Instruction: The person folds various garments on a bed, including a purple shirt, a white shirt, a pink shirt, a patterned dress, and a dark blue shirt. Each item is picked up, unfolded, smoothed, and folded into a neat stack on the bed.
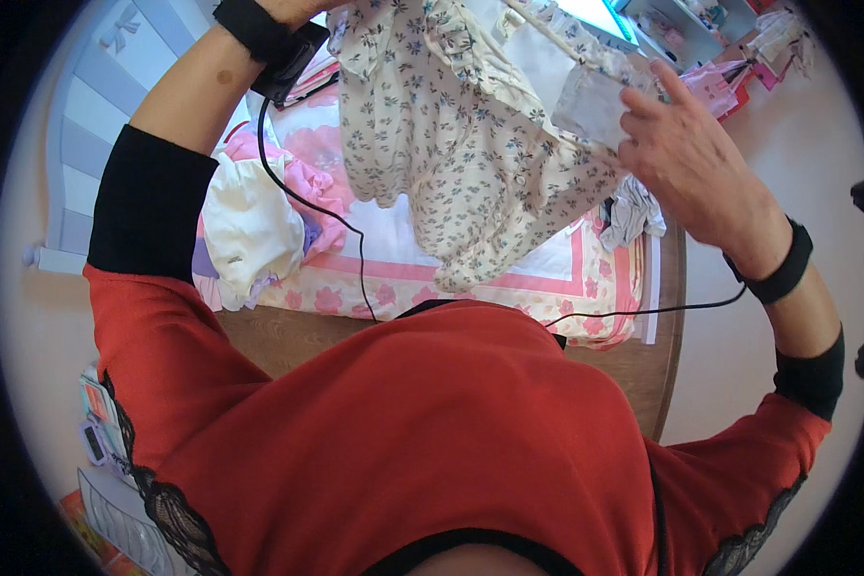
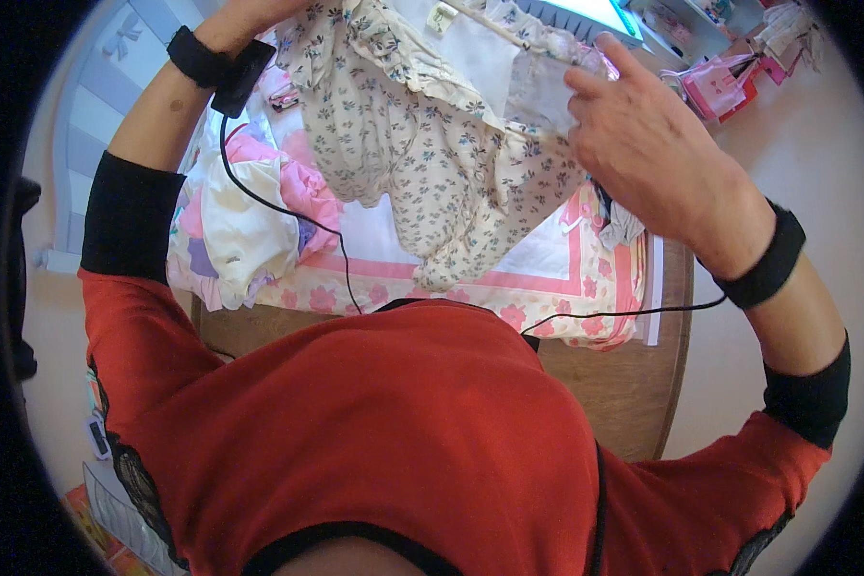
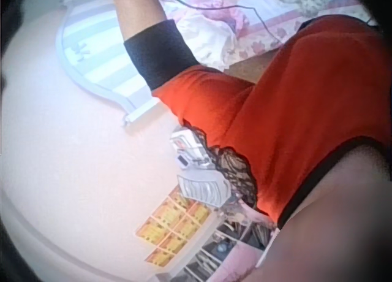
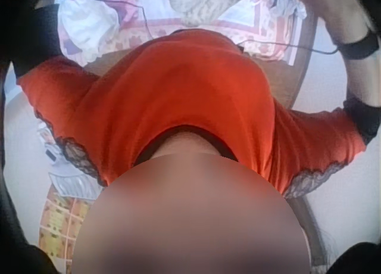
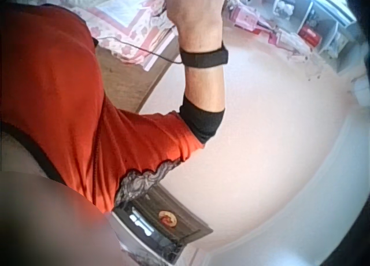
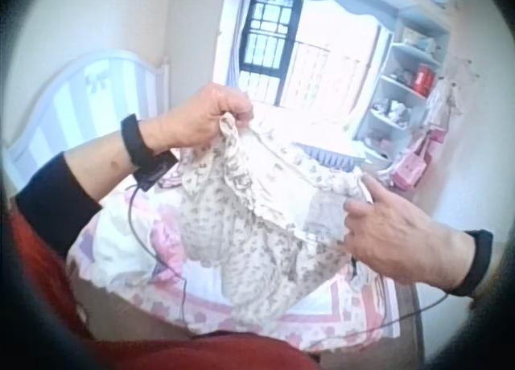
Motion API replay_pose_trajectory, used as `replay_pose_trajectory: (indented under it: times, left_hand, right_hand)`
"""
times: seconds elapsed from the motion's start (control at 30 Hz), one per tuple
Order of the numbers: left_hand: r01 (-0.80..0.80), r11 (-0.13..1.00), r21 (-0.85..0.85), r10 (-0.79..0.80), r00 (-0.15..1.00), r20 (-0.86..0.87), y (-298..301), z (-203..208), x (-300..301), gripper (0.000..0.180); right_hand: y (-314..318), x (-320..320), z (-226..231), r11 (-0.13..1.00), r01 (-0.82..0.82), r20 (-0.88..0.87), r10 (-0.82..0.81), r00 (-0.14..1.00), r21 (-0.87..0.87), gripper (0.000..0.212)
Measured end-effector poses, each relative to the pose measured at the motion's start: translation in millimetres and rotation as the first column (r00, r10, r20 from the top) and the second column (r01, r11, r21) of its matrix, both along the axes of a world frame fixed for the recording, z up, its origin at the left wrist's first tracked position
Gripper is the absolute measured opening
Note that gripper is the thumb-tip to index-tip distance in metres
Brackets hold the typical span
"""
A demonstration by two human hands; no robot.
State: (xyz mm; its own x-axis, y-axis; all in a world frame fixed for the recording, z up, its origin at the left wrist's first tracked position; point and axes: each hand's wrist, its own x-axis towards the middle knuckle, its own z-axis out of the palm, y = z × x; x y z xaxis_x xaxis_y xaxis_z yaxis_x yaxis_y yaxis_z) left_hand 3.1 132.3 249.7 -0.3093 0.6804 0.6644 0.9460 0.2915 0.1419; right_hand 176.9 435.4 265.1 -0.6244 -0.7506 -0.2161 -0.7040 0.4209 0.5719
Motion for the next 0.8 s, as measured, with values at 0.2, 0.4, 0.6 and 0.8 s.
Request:
replay_pose_trajectory:
  times: [0.2,0.4,0.6,0.8]
  left_hand:
    - [0.011,0.999,-0.043,-0.009,0.999,0.038,-22.4,-10.2,2.4,0.014]
    - [0.031,0.997,-0.07,-0.041,0.99,-0.137,-4.0,-24.8,1.5,0.009]
    - [-0.059,0.993,-0.107,0.042,0.987,-0.157,31.5,-20.6,12.4,0.011]
    - [-0.105,0.98,0.172,0.066,0.973,0.222,74.7,-12.8,24.9,0.032]
  right_hand:
    - [-45.8,30.0,24.6,0.995,-0.032,0.263,0.007,0.965,0.093,0.008]
    - [-59.6,21.9,45.8,0.986,0.049,0.248,-0.008,0.969,-0.161,0.008]
    - [-25.4,-10.4,42.9,0.983,0.161,-0.012,-0.163,0.987,-0.087,0.017]
    - [12.3,-6.9,34.1,0.976,0.161,-0.137,-0.181,0.974,-0.147,0.014]
